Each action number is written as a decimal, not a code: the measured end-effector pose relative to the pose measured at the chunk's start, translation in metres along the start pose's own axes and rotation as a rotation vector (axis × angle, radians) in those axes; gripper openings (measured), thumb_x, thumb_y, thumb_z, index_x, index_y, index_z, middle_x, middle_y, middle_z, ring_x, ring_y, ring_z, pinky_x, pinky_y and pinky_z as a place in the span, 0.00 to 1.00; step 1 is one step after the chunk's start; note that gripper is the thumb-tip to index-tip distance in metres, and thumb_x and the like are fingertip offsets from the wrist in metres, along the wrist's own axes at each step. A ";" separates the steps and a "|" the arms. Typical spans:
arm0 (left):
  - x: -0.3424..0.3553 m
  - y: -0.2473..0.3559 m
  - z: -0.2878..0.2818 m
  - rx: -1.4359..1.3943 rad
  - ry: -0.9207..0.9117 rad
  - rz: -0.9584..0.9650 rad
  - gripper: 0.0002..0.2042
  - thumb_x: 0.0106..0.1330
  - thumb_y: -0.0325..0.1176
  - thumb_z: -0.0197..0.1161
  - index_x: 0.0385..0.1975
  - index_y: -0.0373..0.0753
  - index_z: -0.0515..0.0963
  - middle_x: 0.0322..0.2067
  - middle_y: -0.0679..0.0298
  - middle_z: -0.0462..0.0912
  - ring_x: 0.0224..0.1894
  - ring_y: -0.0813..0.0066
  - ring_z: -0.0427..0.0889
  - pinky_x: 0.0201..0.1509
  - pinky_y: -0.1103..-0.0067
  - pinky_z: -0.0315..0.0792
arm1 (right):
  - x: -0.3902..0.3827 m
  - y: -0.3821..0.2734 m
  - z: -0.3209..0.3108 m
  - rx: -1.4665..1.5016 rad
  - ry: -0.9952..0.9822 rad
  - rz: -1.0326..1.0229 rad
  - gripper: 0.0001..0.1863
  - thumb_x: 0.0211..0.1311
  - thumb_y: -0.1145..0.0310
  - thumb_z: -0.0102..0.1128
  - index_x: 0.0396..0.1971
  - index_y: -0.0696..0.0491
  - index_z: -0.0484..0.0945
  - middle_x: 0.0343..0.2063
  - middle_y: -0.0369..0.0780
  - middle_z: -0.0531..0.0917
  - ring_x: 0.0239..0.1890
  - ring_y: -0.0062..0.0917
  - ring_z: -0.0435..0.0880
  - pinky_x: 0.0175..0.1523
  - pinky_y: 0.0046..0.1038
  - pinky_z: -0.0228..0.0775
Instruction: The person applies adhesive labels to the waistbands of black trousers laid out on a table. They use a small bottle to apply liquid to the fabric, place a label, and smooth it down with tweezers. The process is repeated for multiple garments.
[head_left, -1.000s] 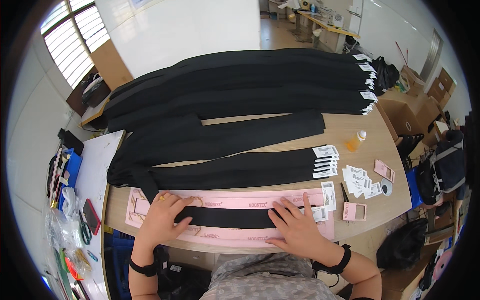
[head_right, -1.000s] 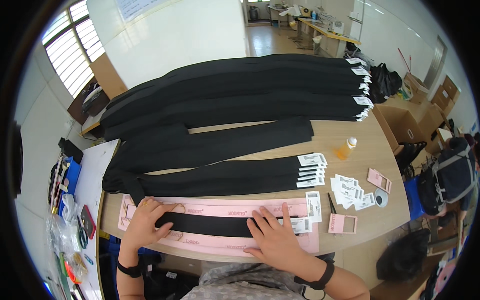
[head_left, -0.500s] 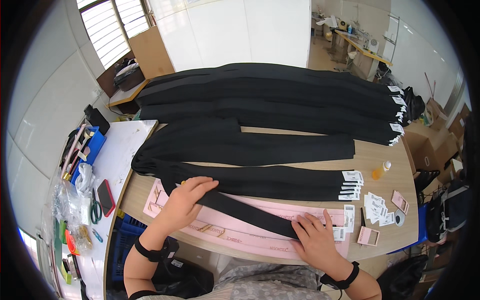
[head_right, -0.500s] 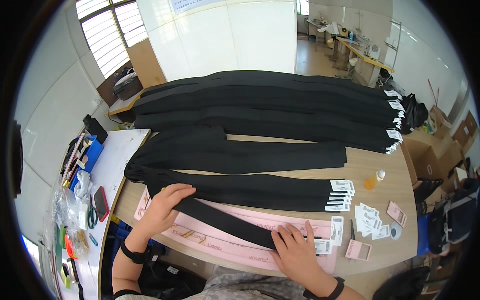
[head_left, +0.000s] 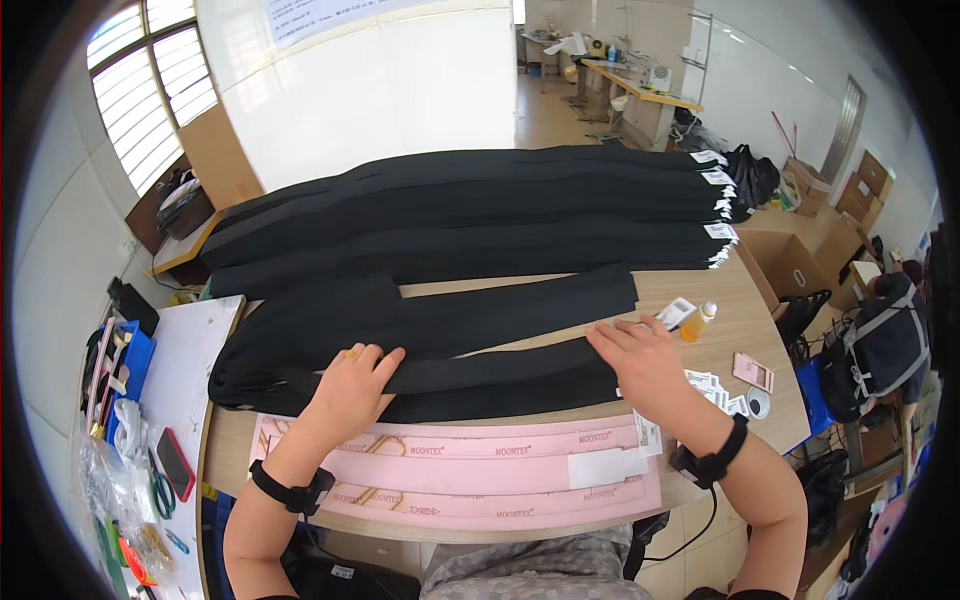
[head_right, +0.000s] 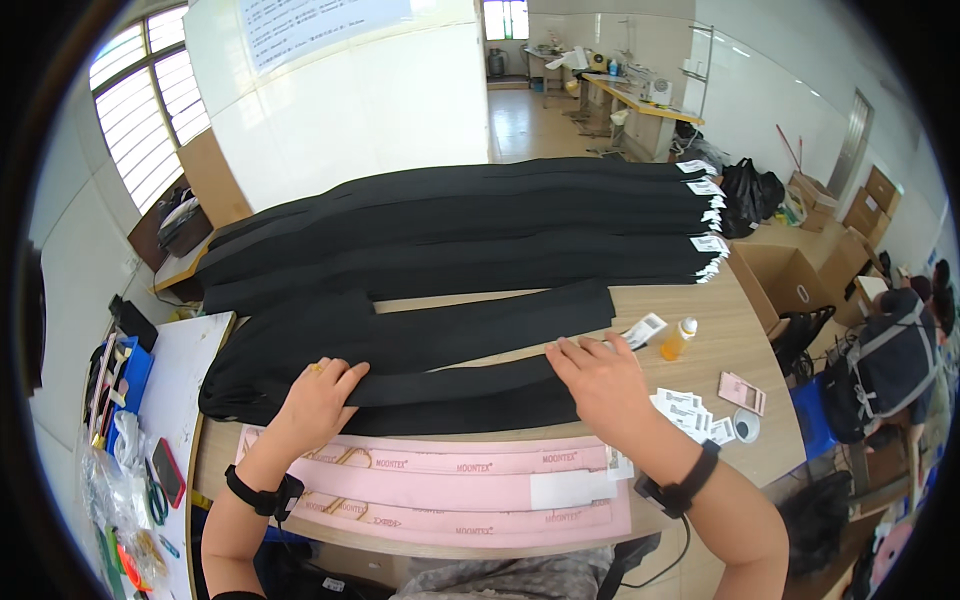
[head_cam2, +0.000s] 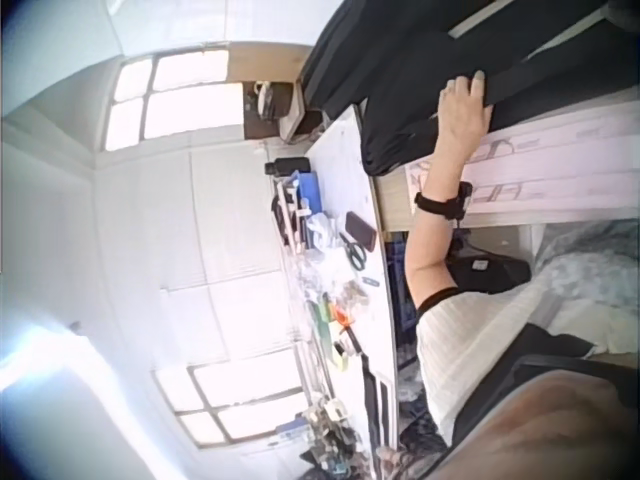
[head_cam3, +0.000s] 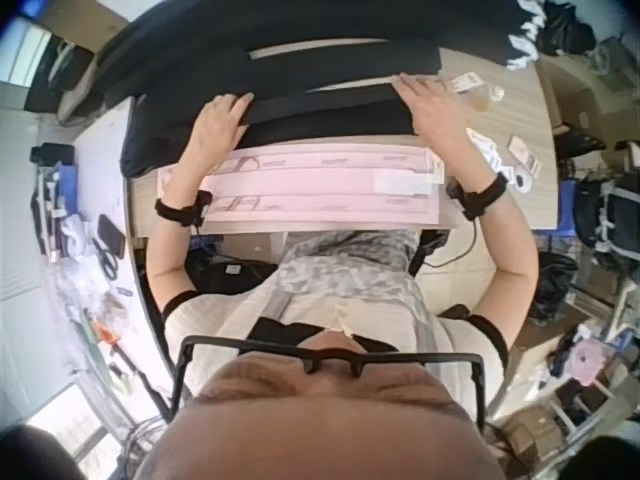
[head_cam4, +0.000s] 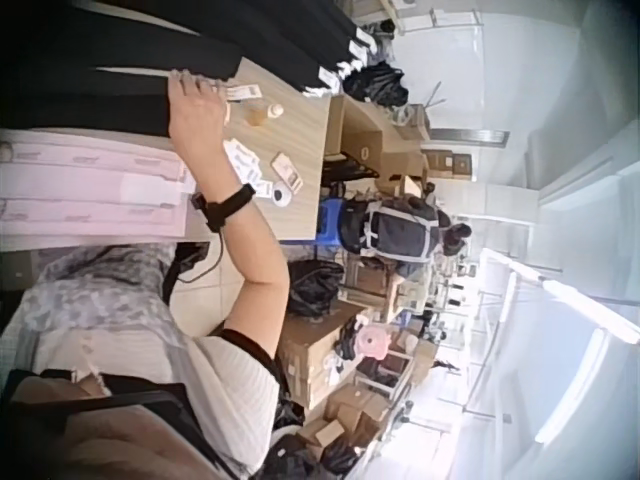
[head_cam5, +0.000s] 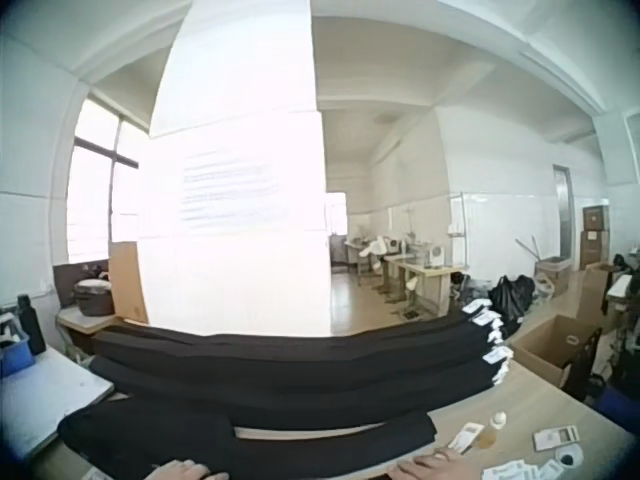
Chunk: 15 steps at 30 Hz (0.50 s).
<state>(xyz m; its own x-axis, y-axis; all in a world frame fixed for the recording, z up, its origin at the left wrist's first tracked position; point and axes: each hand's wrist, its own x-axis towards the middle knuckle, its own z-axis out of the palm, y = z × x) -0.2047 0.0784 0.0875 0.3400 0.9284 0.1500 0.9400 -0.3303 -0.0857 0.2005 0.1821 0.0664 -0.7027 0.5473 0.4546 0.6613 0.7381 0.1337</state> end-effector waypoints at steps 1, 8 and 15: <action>0.003 0.000 0.011 -0.001 -0.010 0.015 0.30 0.64 0.42 0.72 0.65 0.37 0.76 0.48 0.53 0.80 0.52 0.56 0.80 0.59 0.64 0.74 | 0.000 0.011 0.015 -0.044 -0.007 -0.033 0.21 0.64 0.71 0.61 0.57 0.55 0.82 0.53 0.40 0.88 0.53 0.35 0.85 0.65 0.47 0.68; -0.006 -0.005 0.041 -0.082 -0.071 0.007 0.32 0.73 0.55 0.61 0.68 0.38 0.75 0.52 0.46 0.82 0.56 0.50 0.80 0.65 0.59 0.72 | 0.007 0.048 0.047 0.162 -0.166 0.174 0.21 0.67 0.58 0.67 0.54 0.54 0.81 0.51 0.42 0.84 0.56 0.36 0.82 0.59 0.41 0.74; -0.006 -0.007 0.037 -0.091 -0.091 0.007 0.31 0.74 0.55 0.60 0.68 0.37 0.75 0.54 0.45 0.81 0.57 0.48 0.80 0.65 0.60 0.72 | 0.038 0.103 0.070 -0.116 -0.405 0.301 0.24 0.59 0.62 0.75 0.54 0.53 0.82 0.52 0.42 0.81 0.61 0.38 0.78 0.63 0.42 0.71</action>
<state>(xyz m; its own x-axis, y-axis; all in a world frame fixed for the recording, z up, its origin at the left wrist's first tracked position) -0.2140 0.0812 0.0507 0.3463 0.9362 0.0594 0.9378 -0.3471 0.0035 0.2237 0.3066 0.0361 -0.5073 0.8543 0.1132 0.8582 0.4889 0.1564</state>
